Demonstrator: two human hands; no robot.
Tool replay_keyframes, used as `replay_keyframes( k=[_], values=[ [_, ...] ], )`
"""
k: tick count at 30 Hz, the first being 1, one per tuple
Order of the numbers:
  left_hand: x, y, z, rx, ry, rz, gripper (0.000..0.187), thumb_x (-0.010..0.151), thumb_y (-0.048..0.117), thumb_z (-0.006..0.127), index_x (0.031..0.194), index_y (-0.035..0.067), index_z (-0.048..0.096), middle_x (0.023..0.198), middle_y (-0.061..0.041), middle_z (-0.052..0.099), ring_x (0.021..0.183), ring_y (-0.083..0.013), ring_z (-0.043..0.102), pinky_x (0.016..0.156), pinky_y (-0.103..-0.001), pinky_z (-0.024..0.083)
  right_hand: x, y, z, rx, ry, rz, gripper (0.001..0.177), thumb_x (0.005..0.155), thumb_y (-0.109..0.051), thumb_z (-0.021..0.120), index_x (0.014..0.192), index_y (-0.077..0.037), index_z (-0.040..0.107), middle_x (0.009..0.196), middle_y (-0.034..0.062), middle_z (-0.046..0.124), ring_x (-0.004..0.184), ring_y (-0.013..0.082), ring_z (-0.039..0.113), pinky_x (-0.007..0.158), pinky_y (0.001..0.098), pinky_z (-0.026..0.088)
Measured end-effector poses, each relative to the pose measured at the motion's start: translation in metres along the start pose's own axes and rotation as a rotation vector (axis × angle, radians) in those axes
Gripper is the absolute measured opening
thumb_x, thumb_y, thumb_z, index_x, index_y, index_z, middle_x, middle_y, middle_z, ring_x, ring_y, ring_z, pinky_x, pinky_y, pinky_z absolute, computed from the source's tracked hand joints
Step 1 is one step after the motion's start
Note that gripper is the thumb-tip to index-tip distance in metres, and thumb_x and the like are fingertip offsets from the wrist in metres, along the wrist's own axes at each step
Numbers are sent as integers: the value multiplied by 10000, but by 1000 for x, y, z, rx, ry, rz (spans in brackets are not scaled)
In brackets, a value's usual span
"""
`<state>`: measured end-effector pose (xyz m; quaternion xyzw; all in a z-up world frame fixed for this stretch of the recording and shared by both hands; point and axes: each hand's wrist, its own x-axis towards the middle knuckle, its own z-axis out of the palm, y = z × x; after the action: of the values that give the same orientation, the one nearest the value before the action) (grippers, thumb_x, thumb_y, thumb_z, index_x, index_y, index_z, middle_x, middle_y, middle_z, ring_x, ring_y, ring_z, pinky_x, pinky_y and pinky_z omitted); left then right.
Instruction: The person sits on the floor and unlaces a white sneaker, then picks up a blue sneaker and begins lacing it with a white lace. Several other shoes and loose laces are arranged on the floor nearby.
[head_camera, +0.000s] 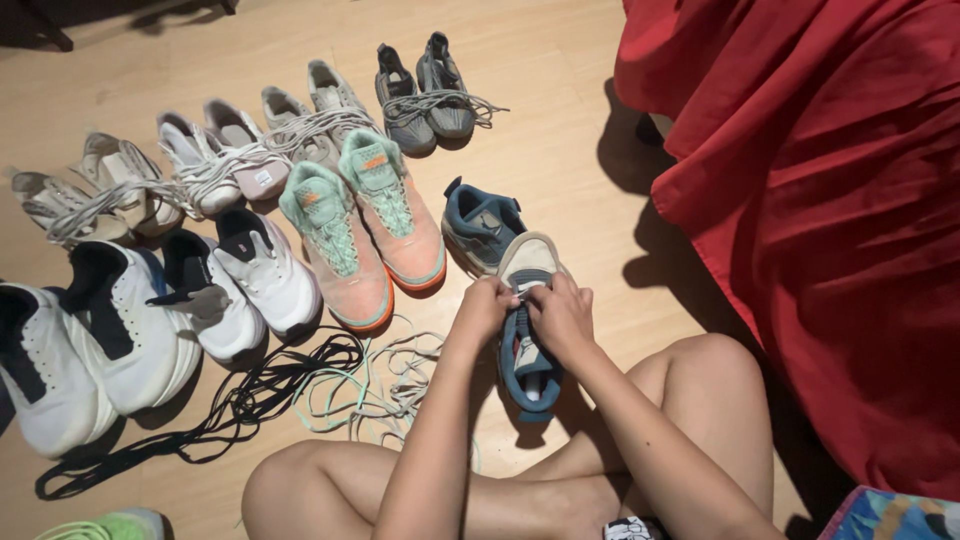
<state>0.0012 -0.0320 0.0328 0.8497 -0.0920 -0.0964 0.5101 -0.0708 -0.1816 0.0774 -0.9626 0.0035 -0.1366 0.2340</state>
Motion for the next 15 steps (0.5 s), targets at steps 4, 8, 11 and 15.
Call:
replay_keyframes(
  k=[4, 8, 11, 15],
  values=[
    [-1, 15, -7, 20, -29, -90, 246, 838, 207, 800, 838, -12, 688, 791, -205, 706, 768, -340, 707, 741, -407, 543, -5, 5, 2, 99, 64, 63, 122, 857, -149, 716, 882, -30, 705, 1055, 171, 601, 1055, 364, 586, 916, 462, 479],
    [-16, 43, -18, 115, 29, 79, 256, 750, 204, 825, 907, 38, 708, 950, -196, 683, 878, -333, 701, 775, -409, 548, -21, 9, 3, 257, 112, 152, 119, 822, -89, 722, 927, -31, 725, 1011, 187, 599, 1009, 376, 596, 899, 435, 501],
    [-27, 57, -19, 240, 50, 120, 187, 799, 224, 775, 952, 119, 762, 1039, -173, 663, 963, -334, 680, 820, -429, 534, -32, 8, 3, 288, 175, 149, 151, 835, -60, 709, 984, -38, 720, 1022, 184, 604, 1012, 373, 598, 910, 430, 501],
    [-20, 51, -10, 234, 48, 44, 208, 865, 287, 721, 939, 97, 766, 1086, -148, 671, 1005, -331, 670, 853, -433, 525, -37, 7, 1, 282, 175, 137, 162, 812, -80, 736, 972, -49, 731, 973, 189, 602, 998, 385, 587, 891, 447, 485]
  ],
)
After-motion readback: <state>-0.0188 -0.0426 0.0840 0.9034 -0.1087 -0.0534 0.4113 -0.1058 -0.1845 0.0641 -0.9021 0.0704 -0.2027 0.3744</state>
